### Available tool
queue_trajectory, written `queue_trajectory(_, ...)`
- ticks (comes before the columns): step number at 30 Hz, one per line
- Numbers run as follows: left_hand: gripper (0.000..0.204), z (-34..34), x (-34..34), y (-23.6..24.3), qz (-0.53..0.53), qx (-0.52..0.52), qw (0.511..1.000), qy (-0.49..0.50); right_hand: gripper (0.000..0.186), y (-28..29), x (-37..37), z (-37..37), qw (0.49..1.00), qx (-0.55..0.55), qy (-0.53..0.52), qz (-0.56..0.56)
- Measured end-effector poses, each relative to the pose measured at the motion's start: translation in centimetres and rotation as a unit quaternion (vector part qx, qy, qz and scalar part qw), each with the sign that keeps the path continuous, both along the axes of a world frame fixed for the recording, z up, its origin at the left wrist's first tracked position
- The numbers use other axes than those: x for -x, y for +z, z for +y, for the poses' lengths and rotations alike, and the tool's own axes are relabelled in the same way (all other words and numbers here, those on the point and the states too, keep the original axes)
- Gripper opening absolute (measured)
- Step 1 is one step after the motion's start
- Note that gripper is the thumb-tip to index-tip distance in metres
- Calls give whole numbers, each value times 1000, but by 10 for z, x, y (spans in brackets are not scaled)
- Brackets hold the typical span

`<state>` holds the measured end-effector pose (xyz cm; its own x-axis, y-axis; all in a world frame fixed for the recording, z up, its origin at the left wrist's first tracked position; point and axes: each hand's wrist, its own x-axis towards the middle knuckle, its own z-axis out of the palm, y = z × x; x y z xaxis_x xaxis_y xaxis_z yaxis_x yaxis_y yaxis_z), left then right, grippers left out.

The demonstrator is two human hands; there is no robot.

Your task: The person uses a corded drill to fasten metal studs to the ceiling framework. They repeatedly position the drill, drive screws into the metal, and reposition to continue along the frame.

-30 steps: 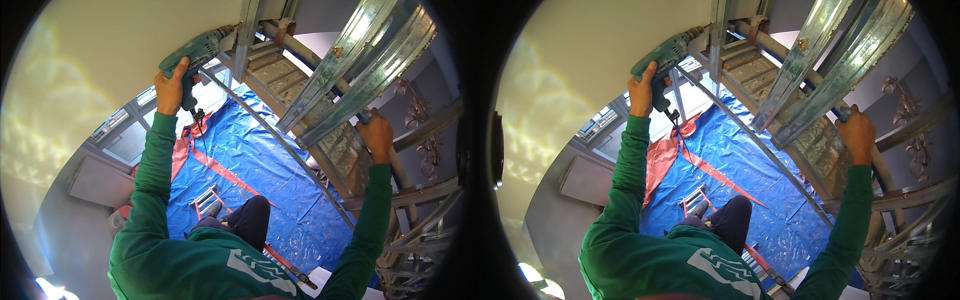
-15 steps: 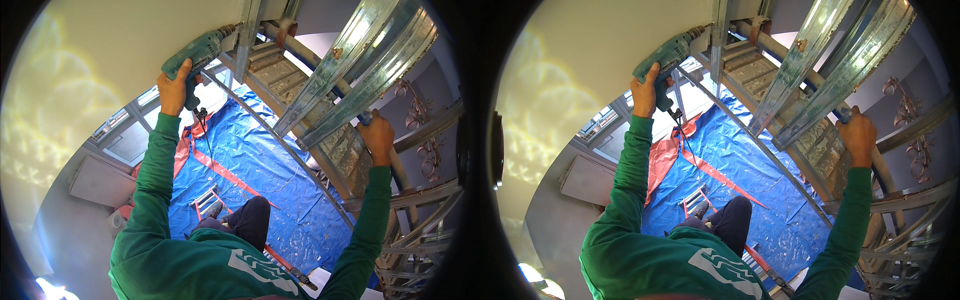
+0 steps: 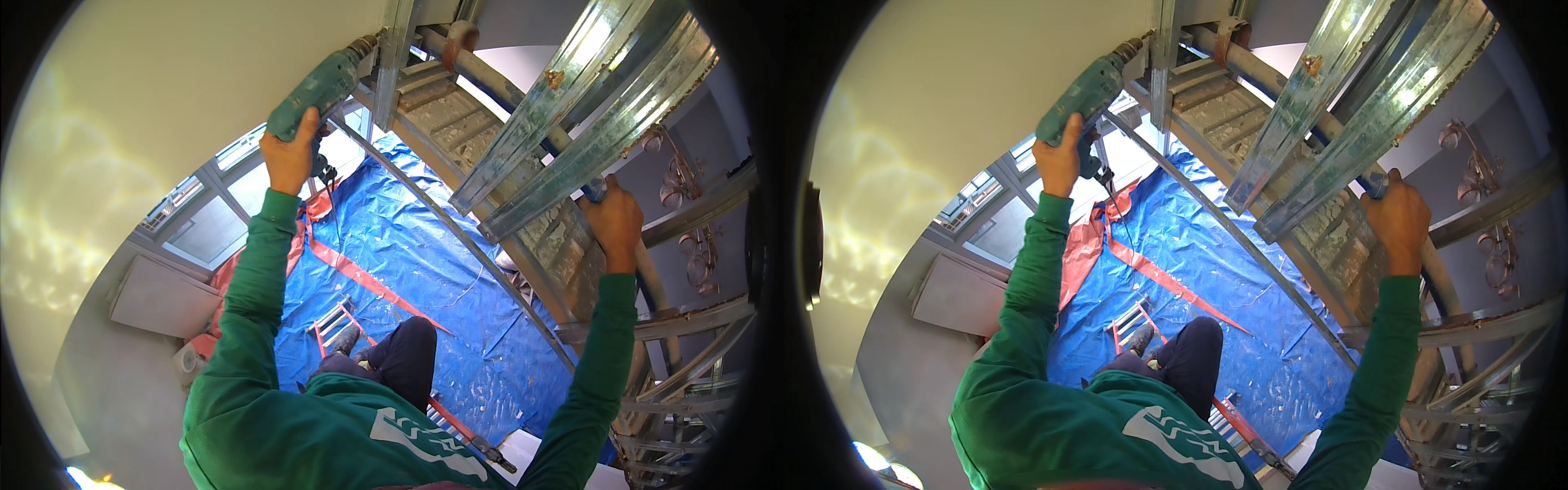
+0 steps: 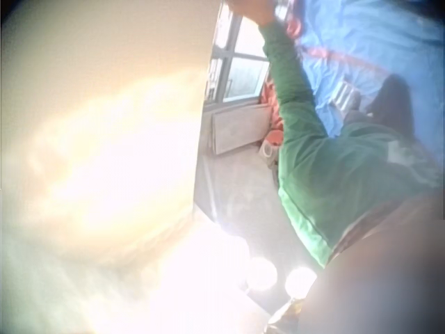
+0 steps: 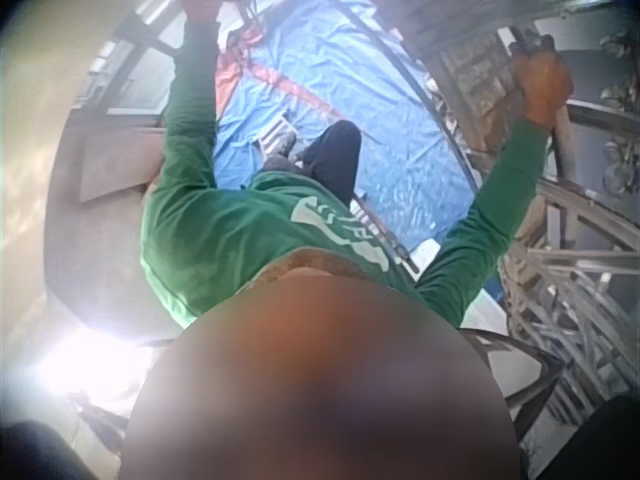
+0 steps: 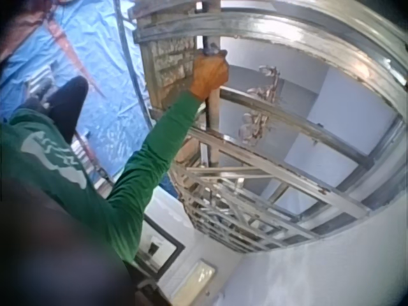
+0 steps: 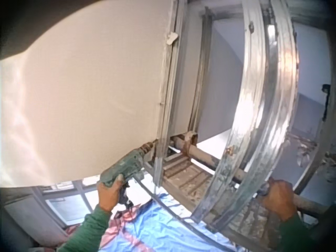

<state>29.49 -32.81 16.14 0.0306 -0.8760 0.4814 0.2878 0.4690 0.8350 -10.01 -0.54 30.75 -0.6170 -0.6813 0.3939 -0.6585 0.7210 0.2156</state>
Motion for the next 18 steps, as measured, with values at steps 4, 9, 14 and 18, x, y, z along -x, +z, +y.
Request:
queue_trajectory(4,38,6,-15,29,16,-79,995,-53,61,-2,1,-1,1000,-3,-9,-6)
queue_trajectory(9,37,6,-13,33,11,-47,998,-38,66,-2,-1,3,1000,22,22,-2)
queue_trajectory(14,37,-3,-16,22,4,-20,999,-37,64,-1,-2,4,1000,22,19,0)
queue_trajectory(18,37,-9,-20,20,1,-8,999,-35,61,2,-6,1,1000,22,12,-8)
